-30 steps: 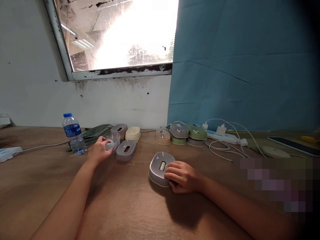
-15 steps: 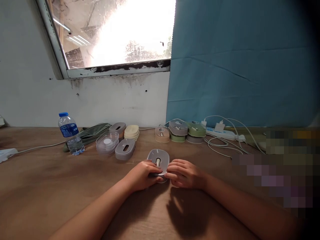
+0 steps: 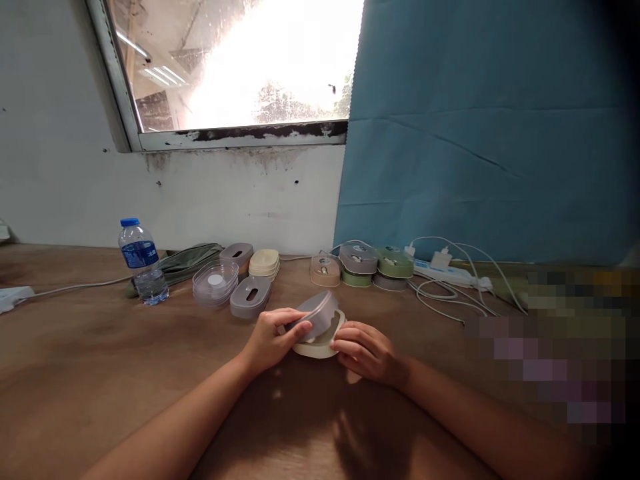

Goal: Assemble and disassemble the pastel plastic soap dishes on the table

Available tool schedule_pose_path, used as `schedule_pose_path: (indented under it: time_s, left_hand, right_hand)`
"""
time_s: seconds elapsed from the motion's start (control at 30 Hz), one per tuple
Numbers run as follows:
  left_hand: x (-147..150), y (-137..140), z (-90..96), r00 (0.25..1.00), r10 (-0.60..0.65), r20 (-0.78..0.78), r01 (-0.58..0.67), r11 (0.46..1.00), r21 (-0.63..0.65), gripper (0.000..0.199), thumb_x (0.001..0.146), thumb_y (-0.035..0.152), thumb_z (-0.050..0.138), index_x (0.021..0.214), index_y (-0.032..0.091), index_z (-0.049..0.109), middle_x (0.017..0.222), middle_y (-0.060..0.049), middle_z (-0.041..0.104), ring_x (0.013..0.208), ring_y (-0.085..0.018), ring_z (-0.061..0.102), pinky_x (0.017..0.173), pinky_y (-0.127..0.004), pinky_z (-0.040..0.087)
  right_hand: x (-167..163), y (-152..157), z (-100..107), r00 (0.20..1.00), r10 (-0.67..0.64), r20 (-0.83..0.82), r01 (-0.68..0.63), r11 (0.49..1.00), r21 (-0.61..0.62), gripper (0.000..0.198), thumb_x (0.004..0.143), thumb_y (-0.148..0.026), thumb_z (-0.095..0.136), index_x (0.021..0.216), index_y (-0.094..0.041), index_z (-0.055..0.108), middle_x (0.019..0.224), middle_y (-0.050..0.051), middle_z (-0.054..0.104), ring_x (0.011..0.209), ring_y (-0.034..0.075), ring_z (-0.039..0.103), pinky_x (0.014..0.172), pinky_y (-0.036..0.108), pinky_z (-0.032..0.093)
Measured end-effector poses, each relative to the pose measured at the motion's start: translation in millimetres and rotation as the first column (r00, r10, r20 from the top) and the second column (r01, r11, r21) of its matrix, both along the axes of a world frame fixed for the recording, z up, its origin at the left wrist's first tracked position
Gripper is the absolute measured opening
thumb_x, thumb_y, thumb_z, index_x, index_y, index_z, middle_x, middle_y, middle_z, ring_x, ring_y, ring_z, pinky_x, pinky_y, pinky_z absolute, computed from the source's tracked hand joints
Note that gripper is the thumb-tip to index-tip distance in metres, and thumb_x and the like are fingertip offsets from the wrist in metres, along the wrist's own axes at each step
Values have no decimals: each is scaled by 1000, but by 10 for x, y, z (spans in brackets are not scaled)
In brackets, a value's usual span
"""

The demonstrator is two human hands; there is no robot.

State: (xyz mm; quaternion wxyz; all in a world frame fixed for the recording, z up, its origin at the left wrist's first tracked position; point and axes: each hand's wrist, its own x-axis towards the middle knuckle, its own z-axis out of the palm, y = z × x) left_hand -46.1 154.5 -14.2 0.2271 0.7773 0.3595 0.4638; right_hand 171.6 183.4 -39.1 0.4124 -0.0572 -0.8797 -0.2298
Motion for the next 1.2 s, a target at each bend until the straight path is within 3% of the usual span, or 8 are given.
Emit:
schedule_pose_path:
  time_s: [0.13,0.3,0.43,0.83,1.2]
  left_hand:
    - [-261,125,38,982,113,-153,-75,969,234,28,83,34,51,105,22,64,103,-6,66,96,-20,58,89,-34,42]
    - [-704,297,84,841,345,-416,-168,898,407,28,86,32,45,108,23,61,103,-5,66,97,-20,56,94,-39,36]
    - [-929,393,37,773,422,-474,-238,885,401,31,88,34,39,106,21,60,101,-6,65,97,-21,55,90,-36,40]
    - [-1131,499,-50,737,356,-574,-231,932,281,37,88,38,37,108,16,59,108,-8,63,100,-21,57,89,-34,44]
    - [-1068,471,-29,703,376,-604,-151,908,391,34,89,33,36,109,18,60,104,-8,64,95,-20,58,85,-34,46]
  right_hand:
    - [-34,-29,61,995,3,97,1,999,-43,20,79,-8,48,97,-14,53,82,6,63,71,13,58,67,27,50]
    - [-35,5,46,983,-31,181,49,994,-96,18,80,-12,46,95,-17,56,83,4,66,63,11,57,56,26,42]
    - [-25,18,16,982,-42,182,64,992,-112,19,79,-12,46,93,-18,57,83,3,66,63,11,57,58,25,40]
    - [-3,42,-13,980,-36,196,66,986,-153,19,77,-12,47,92,-19,57,85,3,66,65,11,57,60,25,41]
    - [-12,49,-27,978,-44,204,77,985,-154,19,77,-14,47,92,-20,57,87,2,66,65,11,57,58,24,41]
